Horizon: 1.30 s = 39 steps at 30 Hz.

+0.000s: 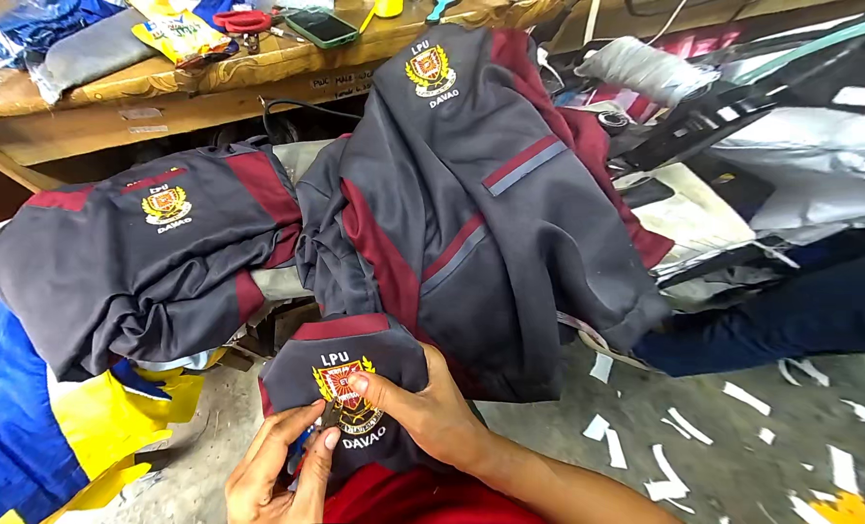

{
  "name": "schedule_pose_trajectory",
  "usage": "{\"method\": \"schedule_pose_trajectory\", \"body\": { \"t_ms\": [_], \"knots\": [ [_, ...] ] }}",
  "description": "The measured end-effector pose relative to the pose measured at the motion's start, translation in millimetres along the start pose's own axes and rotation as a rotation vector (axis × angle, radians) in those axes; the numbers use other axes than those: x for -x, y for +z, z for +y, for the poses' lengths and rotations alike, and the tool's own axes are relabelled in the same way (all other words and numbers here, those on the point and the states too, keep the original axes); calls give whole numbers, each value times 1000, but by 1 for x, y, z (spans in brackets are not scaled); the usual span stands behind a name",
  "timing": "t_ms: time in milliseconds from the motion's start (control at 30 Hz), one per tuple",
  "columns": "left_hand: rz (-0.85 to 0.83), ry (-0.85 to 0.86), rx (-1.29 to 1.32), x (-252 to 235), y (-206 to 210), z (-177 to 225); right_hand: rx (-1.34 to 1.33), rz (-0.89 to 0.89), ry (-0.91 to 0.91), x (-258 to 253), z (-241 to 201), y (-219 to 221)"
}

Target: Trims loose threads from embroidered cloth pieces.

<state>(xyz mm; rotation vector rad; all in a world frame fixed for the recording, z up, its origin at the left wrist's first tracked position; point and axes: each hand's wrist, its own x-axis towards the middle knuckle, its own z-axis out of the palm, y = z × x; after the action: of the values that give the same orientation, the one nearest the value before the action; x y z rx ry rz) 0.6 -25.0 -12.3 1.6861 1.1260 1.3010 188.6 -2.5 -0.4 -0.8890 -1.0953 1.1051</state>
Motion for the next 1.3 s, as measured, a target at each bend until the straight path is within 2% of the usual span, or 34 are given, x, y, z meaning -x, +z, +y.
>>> {"method": "schedule_pose_trajectory", "body": {
  "t_ms": [67, 267, 433, 633, 800, 1033, 1300],
  "knots": [
    [25, 17, 8, 1, 4, -3, -20, 10, 19, 0, -1, 0],
    [35, 213, -178, -3, 6, -10, -100, 35, 108, -2, -2, 1],
    [10, 147, -94, -4, 3, -11, -101, 26, 114, -1, -1, 1],
    [8, 194, -187, -5, 2, -7, -113, 28, 148, -1, -1, 1],
    [19, 109, -68, -5, 0, -8, -129, 33, 164, 0, -2, 1],
    [38, 265, -340, -4, 0, -2, -121, 51, 166, 0, -1, 2],
    [18, 277, -341, -6, -2, -3, -155, 26, 169, 0, -1, 1]
  ]
}}
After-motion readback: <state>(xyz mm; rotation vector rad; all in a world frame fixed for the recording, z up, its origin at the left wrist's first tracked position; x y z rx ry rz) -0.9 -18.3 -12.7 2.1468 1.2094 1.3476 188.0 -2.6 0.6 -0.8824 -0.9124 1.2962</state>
